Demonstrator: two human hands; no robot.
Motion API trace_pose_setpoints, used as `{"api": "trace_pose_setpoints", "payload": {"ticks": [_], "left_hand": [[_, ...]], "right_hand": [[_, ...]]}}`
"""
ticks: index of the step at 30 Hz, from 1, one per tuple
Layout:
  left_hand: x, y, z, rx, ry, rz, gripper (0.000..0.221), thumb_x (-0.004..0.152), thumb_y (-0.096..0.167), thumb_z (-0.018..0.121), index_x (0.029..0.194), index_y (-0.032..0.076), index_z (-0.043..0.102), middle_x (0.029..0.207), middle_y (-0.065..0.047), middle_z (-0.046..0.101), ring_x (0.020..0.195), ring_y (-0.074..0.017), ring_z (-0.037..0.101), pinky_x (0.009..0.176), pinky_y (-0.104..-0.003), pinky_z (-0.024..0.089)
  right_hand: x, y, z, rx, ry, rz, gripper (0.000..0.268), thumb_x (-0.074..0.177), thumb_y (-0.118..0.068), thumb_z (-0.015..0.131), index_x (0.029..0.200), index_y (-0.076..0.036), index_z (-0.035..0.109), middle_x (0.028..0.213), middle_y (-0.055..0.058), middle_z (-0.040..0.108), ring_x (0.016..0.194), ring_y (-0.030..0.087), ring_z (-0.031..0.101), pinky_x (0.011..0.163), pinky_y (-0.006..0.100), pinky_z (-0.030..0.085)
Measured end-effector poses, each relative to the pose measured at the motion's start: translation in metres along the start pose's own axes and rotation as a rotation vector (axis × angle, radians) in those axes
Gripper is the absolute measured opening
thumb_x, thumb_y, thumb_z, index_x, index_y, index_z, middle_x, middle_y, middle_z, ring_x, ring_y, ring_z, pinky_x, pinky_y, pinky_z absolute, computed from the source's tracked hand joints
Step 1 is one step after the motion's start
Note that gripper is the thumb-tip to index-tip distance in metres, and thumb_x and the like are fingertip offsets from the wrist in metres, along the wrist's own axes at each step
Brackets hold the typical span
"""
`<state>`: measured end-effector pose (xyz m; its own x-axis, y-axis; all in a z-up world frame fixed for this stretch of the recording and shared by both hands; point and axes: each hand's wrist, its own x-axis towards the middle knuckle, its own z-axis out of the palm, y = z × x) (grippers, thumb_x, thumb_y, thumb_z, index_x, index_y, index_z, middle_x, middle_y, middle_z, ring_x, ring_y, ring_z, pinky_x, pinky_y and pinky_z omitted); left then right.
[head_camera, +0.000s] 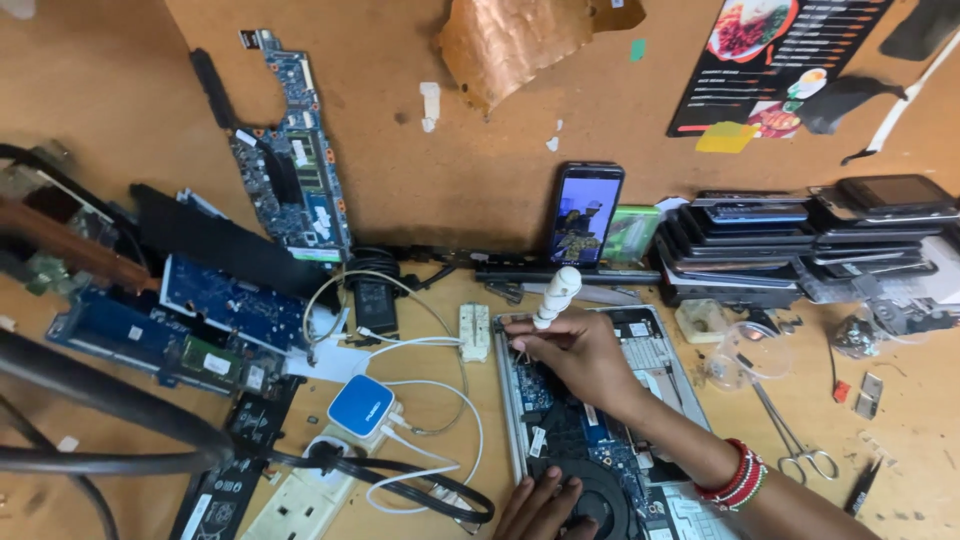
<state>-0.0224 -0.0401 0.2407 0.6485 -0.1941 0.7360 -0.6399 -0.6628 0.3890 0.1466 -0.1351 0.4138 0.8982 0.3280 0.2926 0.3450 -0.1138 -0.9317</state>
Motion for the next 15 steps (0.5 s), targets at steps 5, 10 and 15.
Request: {"api": "trace_pose_setpoints", "payload": {"ticks": [5,10,15], "left_hand": [[0.020,0.018,-0.029,-0.042,-0.061,-0.033,0.031,0.111,0.044,0.052,0.106,0.020,0.070,0.127,-0.009,0.075,0.130,-0.0334,0.064,0.105,-0.055,0.046],[0.029,0.024,-0.041,-0.084,-0.126,-0.065,0.039,0.113,0.048,0.048,0.107,0.017,0.071,0.129,-0.011,0.074,0.132,-0.0362,0.061,0.105,-0.057,0.044],[0.030,0.030,-0.046,-0.101,-0.049,-0.082,0.041,0.113,0.046,0.044,0.108,0.016,0.072,0.130,-0.012,0.073,0.129,-0.0374,0.063,0.105,-0.057,0.046]], "right_hand": [[-0.002,-0.010,-0.001,-0.022,0.033,-0.055,0.006,0.084,-0.002,0.078,0.088,-0.005,0.082,0.110,0.014,0.082,0.111,0.019,0.077,0.095,0.029,0.063],[-0.004,-0.008,0.000,0.010,-0.014,-0.054,0.029,0.091,0.006,0.066,0.117,-0.006,0.071,0.108,0.013,0.081,0.111,0.019,0.075,0.098,0.032,0.060],[-0.009,-0.007,-0.009,0.167,0.003,-0.012,0.041,0.094,0.009,0.060,0.132,-0.004,0.057,0.102,0.015,0.081,0.103,0.021,0.076,0.102,0.036,0.056]]}}
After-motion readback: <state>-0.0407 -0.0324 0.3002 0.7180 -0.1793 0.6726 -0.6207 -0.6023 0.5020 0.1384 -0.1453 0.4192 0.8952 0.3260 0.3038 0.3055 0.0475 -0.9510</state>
